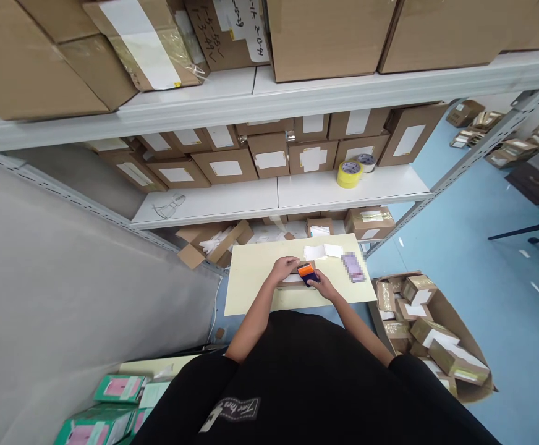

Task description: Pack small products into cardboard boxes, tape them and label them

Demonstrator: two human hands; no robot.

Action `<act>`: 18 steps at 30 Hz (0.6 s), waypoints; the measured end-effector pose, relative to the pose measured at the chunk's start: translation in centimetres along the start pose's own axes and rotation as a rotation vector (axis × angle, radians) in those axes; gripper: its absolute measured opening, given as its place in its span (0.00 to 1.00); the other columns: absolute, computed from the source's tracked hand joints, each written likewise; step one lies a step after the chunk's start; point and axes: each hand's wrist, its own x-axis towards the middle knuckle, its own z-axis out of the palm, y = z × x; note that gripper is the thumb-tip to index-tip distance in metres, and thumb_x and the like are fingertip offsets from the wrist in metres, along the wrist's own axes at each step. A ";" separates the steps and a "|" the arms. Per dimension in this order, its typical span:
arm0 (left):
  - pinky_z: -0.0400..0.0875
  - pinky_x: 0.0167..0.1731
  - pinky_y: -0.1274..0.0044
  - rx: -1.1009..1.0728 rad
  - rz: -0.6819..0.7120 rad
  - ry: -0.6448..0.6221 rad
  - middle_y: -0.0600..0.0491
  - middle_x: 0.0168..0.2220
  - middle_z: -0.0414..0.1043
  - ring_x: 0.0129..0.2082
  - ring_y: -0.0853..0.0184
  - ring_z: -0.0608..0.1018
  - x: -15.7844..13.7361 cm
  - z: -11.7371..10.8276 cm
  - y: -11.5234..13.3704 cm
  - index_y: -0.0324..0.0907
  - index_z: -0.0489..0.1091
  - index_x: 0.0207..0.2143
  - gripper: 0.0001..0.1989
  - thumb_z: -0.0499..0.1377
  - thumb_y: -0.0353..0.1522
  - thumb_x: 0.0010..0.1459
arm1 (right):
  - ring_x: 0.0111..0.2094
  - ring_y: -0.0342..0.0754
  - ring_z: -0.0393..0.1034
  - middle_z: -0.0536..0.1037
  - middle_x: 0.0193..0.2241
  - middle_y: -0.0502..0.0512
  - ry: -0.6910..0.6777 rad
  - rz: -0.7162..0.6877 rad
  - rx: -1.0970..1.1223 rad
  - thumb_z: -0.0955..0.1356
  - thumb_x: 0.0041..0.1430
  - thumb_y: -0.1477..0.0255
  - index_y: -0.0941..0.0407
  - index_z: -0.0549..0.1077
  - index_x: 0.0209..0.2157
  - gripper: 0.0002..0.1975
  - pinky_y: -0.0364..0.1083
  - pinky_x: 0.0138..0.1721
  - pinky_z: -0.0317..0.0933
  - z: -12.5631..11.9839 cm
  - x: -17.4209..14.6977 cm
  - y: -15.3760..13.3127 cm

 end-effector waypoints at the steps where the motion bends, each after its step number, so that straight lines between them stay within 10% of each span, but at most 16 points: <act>1: 0.73 0.56 0.70 -0.015 -0.002 -0.054 0.48 0.51 0.83 0.53 0.57 0.81 0.3 -0.1 0.5 0.42 0.83 0.48 0.20 0.62 0.44 0.62 | 0.44 0.55 0.74 0.80 0.42 0.53 -0.003 0.001 -0.004 0.73 0.57 0.56 0.53 0.74 0.49 0.22 0.54 0.50 0.68 0.0 0.0 0.0; 18: 0.72 0.37 0.75 0.036 0.017 -0.099 0.49 0.34 0.83 0.34 0.64 0.79 1.8 0.4 1.7 0.40 0.83 0.33 0.17 0.66 0.44 0.51 | 0.49 0.56 0.74 0.80 0.47 0.56 -0.065 0.000 0.044 0.73 0.59 0.56 0.53 0.72 0.53 0.25 0.53 0.53 0.67 -0.1 -0.3 -0.2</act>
